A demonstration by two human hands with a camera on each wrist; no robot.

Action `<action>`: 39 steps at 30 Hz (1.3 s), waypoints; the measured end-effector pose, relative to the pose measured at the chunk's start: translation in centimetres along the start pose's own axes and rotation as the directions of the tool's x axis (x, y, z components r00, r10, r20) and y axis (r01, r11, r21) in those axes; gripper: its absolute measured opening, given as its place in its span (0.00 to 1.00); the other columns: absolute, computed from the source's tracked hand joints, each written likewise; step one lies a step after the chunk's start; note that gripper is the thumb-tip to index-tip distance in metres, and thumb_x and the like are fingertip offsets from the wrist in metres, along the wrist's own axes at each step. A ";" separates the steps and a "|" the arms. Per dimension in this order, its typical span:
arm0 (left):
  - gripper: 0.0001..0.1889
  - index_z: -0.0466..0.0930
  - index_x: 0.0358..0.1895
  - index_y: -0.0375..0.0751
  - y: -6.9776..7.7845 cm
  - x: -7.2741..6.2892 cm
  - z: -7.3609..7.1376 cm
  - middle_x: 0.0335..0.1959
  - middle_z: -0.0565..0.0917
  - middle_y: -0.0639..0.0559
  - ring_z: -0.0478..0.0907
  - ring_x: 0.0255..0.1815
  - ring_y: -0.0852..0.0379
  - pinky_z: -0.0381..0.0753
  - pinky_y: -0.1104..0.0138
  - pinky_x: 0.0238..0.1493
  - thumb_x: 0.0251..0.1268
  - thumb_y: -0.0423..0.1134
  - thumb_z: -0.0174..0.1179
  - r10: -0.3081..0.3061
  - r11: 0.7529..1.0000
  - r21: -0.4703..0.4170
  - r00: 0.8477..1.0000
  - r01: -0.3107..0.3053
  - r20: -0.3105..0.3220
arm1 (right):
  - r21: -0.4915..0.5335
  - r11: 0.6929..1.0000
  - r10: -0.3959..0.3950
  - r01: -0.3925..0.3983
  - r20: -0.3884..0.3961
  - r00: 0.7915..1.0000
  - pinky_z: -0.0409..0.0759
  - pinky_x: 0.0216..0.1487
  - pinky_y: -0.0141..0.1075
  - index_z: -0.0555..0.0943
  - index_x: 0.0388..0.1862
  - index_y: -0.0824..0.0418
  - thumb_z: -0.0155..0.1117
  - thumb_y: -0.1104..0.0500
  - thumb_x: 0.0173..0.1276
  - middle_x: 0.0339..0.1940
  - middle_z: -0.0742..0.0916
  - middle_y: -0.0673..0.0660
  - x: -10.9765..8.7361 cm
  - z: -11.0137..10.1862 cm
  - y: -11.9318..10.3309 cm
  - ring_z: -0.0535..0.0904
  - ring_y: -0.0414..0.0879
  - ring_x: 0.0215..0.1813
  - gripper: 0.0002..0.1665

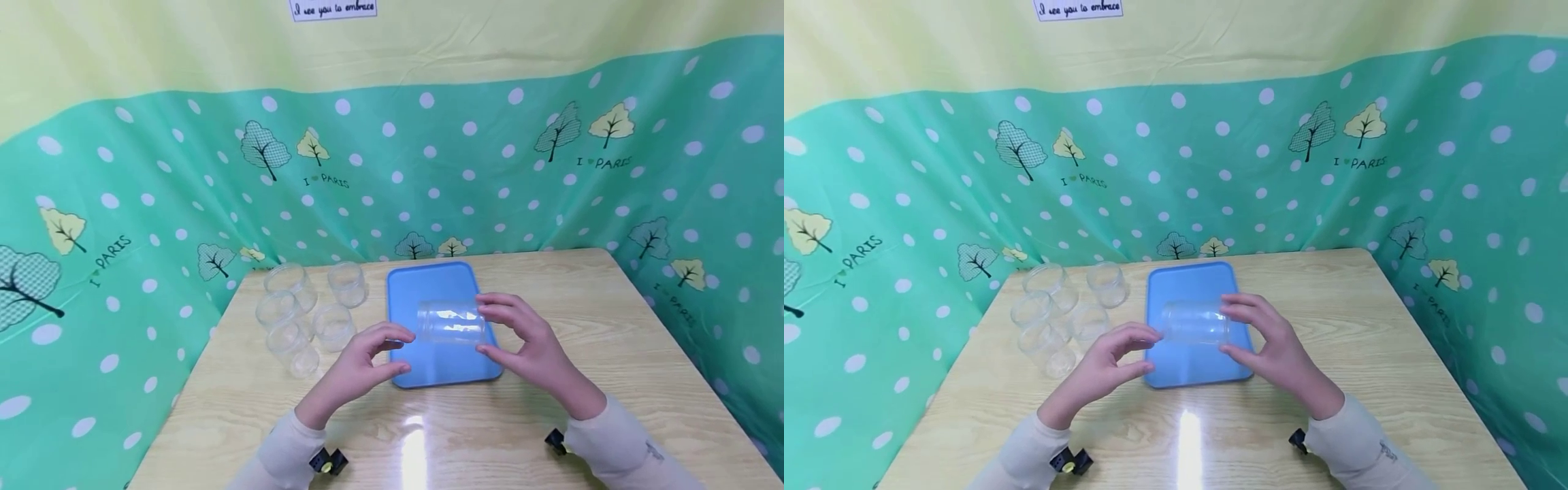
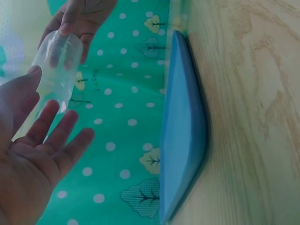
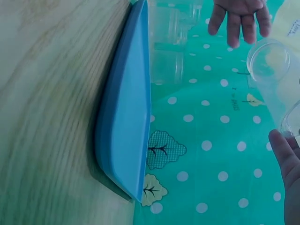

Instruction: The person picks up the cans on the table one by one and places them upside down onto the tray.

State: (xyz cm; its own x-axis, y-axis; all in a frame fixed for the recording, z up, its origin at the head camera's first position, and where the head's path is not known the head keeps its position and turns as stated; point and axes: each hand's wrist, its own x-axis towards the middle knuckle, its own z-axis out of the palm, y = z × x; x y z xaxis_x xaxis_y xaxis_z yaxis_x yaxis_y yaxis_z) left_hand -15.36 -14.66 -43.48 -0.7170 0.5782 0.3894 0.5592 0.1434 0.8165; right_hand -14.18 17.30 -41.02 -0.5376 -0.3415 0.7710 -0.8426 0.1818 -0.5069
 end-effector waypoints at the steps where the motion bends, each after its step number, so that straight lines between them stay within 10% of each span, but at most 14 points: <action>1: 0.19 0.81 0.59 0.45 0.1 0.0 0.0 0.59 0.82 0.45 0.80 0.61 0.52 0.81 0.55 0.64 0.65 0.34 0.70 -0.004 1.000 0.021 1.000 0.004 0.001 | -0.015 1.000 0.008 -0.008 0.001 1.000 0.79 0.64 0.28 0.79 0.61 0.70 0.79 0.82 0.38 0.61 0.79 0.73 -0.2 -0.1 0.5 0.76 0.43 0.67 0.45; 24: 0.17 0.83 0.55 0.52 -0.1 0.0 -0.1 0.58 0.84 0.57 0.79 0.62 0.56 0.80 0.60 0.66 0.64 0.37 0.72 -0.015 0.990 0.141 0.997 0.004 0.073 | -0.205 0.968 0.146 -0.147 -0.021 0.989 0.81 0.62 0.31 0.79 0.65 0.62 0.82 0.75 0.48 0.69 0.78 0.60 4.7 -4.5 5.1 0.73 0.33 0.69 0.43; 39: 0.15 0.83 0.56 0.54 -0.1 0.0 -0.2 0.61 0.81 0.59 0.77 0.65 0.58 0.77 0.60 0.68 0.68 0.39 0.69 -0.024 0.966 0.257 0.993 -0.006 0.114 | -0.320 0.909 0.313 -0.267 0.102 0.944 0.84 0.59 0.44 0.77 0.68 0.56 0.79 0.66 0.59 0.70 0.76 0.55 9.0 -6.5 6.4 0.77 0.54 0.67 0.38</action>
State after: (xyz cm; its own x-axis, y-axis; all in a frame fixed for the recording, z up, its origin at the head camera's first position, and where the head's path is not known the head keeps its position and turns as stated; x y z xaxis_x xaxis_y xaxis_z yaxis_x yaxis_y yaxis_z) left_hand -15.45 -14.88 -43.44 -0.6780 0.6624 0.3187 0.6519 0.3415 0.6770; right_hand -24.60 21.39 -34.85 -0.7681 -0.3596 0.5298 -0.6330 0.5512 -0.5436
